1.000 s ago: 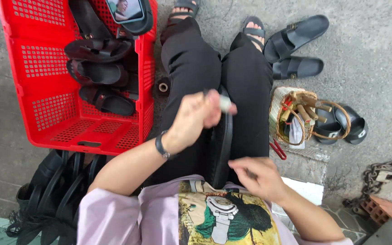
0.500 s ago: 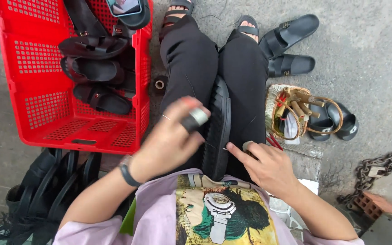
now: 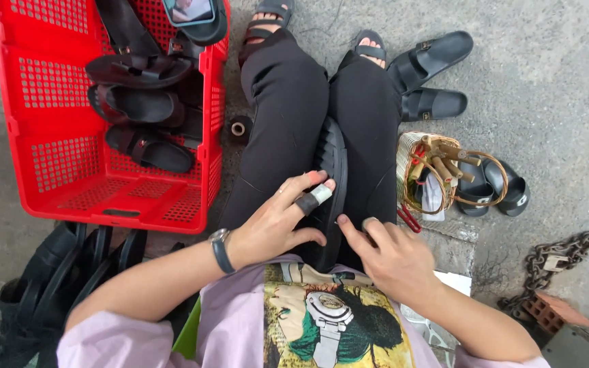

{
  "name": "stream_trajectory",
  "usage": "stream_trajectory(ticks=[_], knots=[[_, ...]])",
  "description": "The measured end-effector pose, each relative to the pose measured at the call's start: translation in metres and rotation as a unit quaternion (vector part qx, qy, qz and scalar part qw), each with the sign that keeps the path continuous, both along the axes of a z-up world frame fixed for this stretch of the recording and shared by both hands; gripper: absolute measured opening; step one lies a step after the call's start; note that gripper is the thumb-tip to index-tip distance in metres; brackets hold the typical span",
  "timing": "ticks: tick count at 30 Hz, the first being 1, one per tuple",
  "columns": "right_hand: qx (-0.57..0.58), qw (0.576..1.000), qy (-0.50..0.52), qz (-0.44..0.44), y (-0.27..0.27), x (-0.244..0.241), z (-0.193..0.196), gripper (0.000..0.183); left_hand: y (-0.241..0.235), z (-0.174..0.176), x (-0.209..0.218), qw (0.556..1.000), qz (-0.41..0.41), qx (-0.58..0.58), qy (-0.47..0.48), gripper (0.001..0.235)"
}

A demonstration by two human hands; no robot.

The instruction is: The person sits on the ground and sews a black shoe sole using a needle and thread. They repeatedly push the needle through the sole and pull the thread to stitch it, while a red basket of shoes and a smartphone are visible nearby.

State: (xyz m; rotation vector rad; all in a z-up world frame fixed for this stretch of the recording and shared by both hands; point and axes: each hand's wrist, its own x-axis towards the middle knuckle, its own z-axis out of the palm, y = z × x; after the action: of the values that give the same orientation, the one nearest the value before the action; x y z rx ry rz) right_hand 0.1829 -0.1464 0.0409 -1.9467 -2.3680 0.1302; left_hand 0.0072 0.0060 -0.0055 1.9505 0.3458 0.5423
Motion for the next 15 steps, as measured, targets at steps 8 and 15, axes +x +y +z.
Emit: stream_trajectory(ticks=[8,15], knots=[[0.005,0.986,0.150,-0.071,0.000,-0.020,-0.031,0.037,0.007,0.000,-0.010,0.998,-0.042,-0.037,0.035,0.085],[0.001,0.964,0.226,-0.137,0.003,-0.021,-0.035,0.028,0.012,0.007,-0.015,0.999,-0.026,-0.024,0.008,0.078]])
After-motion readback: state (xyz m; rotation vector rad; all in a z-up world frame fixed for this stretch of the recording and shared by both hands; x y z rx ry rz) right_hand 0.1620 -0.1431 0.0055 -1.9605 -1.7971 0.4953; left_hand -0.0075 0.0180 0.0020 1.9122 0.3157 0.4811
